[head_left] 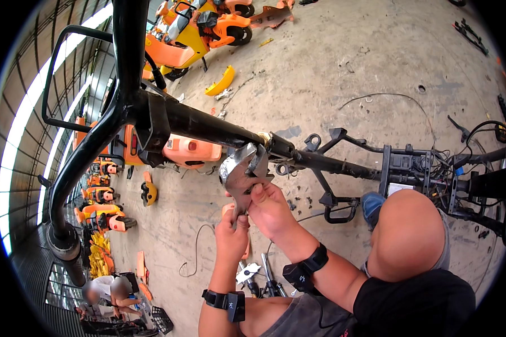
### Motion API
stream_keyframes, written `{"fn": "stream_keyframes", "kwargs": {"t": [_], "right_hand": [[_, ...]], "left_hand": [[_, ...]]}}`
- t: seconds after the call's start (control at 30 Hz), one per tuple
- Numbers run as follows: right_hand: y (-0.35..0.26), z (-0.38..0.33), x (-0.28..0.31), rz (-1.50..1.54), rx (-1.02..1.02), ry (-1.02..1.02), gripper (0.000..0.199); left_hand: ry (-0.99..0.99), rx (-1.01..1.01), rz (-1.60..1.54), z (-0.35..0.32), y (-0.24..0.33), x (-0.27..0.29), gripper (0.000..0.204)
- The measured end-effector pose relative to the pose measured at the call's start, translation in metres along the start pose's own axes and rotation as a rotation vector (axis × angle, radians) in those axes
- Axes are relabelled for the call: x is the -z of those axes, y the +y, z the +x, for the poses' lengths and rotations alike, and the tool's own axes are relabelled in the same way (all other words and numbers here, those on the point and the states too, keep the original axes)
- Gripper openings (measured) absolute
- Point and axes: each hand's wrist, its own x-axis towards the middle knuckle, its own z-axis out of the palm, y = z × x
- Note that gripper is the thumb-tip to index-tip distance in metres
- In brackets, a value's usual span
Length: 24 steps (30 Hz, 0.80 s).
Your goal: The person assembles parts of a scooter frame, using an adjustable wrench to tighten components on the steering column and handling plastic housing pieces to fit them onto the frame.
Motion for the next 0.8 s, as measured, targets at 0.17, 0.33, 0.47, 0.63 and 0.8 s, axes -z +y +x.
{"fn": "stream_keyframes", "kwargs": {"t": [0.17,0.33,0.47,0.63,0.8], "right_hand": [[0.002,0.001,-0.018,0.081,0.000,-0.069,0.049],[0.001,-0.001,-0.029,0.148,-0.005,-0.078,0.049],[0.002,-0.002,-0.030,0.259,-0.044,-0.117,0.041],[0.011,0.001,-0.035,0.302,0.000,-0.127,0.039],[0.007,0.000,-0.040,0.163,0.008,-0.105,0.044]], "left_hand": [[0.205,-0.138,0.201,-0.006,-0.002,0.018,0.047],[0.304,-0.067,0.221,-0.014,0.018,0.027,0.036],[0.301,-0.041,0.298,-0.017,0.025,0.034,0.040],[0.375,-0.060,0.360,-0.011,0.026,0.046,0.040],[0.419,-0.019,0.426,-0.008,0.033,0.049,0.038]]}}
